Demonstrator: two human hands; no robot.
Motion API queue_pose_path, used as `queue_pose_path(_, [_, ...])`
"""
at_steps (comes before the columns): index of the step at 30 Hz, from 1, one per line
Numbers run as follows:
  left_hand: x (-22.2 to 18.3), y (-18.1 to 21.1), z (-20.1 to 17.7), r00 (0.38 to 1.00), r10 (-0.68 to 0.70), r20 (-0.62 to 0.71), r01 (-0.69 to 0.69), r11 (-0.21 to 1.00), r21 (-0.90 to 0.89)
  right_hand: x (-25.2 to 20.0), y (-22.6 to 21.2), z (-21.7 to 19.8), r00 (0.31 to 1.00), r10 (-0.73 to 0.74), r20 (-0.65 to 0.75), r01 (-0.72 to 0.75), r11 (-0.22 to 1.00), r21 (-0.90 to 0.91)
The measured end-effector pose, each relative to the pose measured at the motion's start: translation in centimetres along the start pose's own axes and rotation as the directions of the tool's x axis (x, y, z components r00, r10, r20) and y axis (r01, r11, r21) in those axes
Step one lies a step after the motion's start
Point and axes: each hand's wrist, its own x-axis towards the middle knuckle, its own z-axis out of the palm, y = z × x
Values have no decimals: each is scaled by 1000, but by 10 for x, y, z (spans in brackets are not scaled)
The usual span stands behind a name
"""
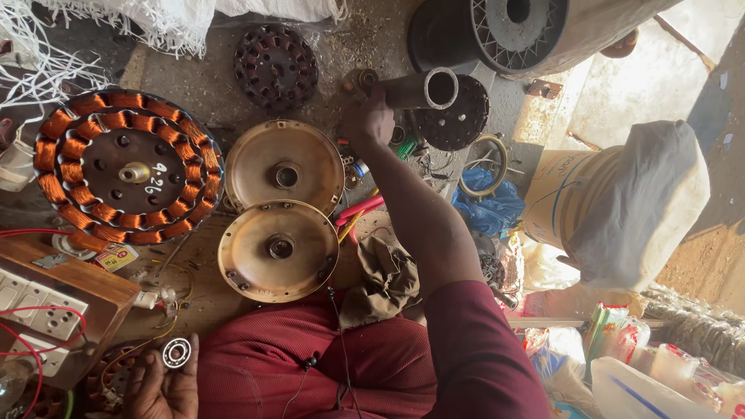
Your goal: The person cleans a fan housing with a cloth, then uses a screwdriver to adjust wires on a fan stator. They place a bearing into the housing and use a hammer to tap it into place.
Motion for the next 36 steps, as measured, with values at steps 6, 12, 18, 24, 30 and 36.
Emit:
queue_pose_path(6, [-10,0,2,1000,-9,25,9,1000,0,-3,7,7,996,-29,-84,33,998,56])
queue_pose_path(12, [-9,0,8,999,22,48,-24,999,22,7,1,-3,999,-17,40,20,997,-74])
queue_pose_path(18, [-10,-2,7,994,55,93,-53,998,-17,1,17,1,998,-57,9,57,998,-3])
queue_pose_path(24, [-21,6,41,991,24,131,-18,999,-42,-41,64,-37,824,-177,538,-418,451,788])
queue_pose_path(30, [20,19,72,980,31,199,-72,977,199,-137,104,-71,588,-673,450,-619,-16,785])
queue_pose_path(36, [158,-4,55,999,-35,41,35,999,-10,-180,114,-95,586,-669,458,-711,-153,687])
